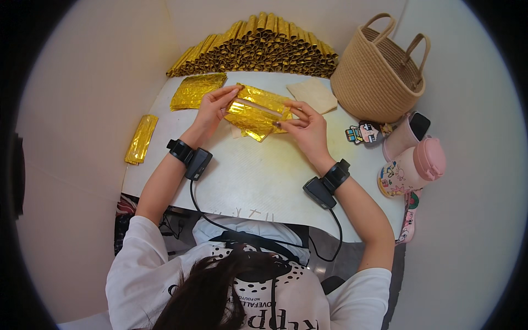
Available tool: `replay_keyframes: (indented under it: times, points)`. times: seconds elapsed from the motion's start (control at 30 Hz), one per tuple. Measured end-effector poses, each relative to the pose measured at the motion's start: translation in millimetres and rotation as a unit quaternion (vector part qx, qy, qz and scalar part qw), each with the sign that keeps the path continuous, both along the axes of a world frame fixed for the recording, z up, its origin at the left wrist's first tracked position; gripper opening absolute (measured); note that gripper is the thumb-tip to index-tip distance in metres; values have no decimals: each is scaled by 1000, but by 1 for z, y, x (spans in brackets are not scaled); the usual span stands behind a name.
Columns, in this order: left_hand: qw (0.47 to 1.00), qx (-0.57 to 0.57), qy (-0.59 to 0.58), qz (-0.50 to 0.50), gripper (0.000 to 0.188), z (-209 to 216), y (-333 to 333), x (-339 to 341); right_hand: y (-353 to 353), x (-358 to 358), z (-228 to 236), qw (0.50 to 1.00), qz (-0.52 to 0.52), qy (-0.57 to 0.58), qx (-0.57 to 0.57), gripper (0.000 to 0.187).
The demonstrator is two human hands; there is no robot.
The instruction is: Rolling and folding gold-colored paper sheets into decorative tubes or spirit money offerings.
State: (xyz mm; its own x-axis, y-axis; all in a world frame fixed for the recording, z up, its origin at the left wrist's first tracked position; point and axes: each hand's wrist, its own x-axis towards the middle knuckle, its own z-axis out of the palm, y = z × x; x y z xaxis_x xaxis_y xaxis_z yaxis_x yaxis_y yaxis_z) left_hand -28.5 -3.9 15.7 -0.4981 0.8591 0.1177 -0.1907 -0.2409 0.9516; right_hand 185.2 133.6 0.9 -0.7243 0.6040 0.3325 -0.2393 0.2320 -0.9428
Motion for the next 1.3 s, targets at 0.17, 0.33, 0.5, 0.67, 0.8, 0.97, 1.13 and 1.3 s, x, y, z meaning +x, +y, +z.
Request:
replay_keyframes:
  times: [0.17, 0.33, 0.5, 0.67, 0.8, 0.97, 1.13, 1.3]
  points:
    - [1000, -7, 23, -7, 38, 4, -1, 4, 9, 0, -6, 999, -1, -8, -47, 26]
    - [996, -68, 16, -49, 41, -6, -2, -10, 5, -2, -1, 997, -9, -2, -72, 24]
    - [990, -92, 19, -105, 28, 0, -5, -6, 23, 0, -8, 996, 18, -79, -37, 24]
    - [988, -88, 4, -128, 21, 1, -8, -8, 31, 3, -9, 997, 56, -28, -34, 16]
    - [986, -102, 23, -130, 16, -4, -9, -10, 30, 3, -9, 997, 70, -25, -9, 15]
    - [984, -103, 60, -130, 8, -14, -5, -19, 33, 4, -11, 994, 102, -29, 1, 17]
    - [988, -80, 25, -132, 6, -21, -4, -25, 24, 5, 2, 986, 134, -85, -43, 19]
    - [990, -81, 34, -107, 5, -16, -4, -16, 24, 4, -2, 986, 131, -80, -71, 20]
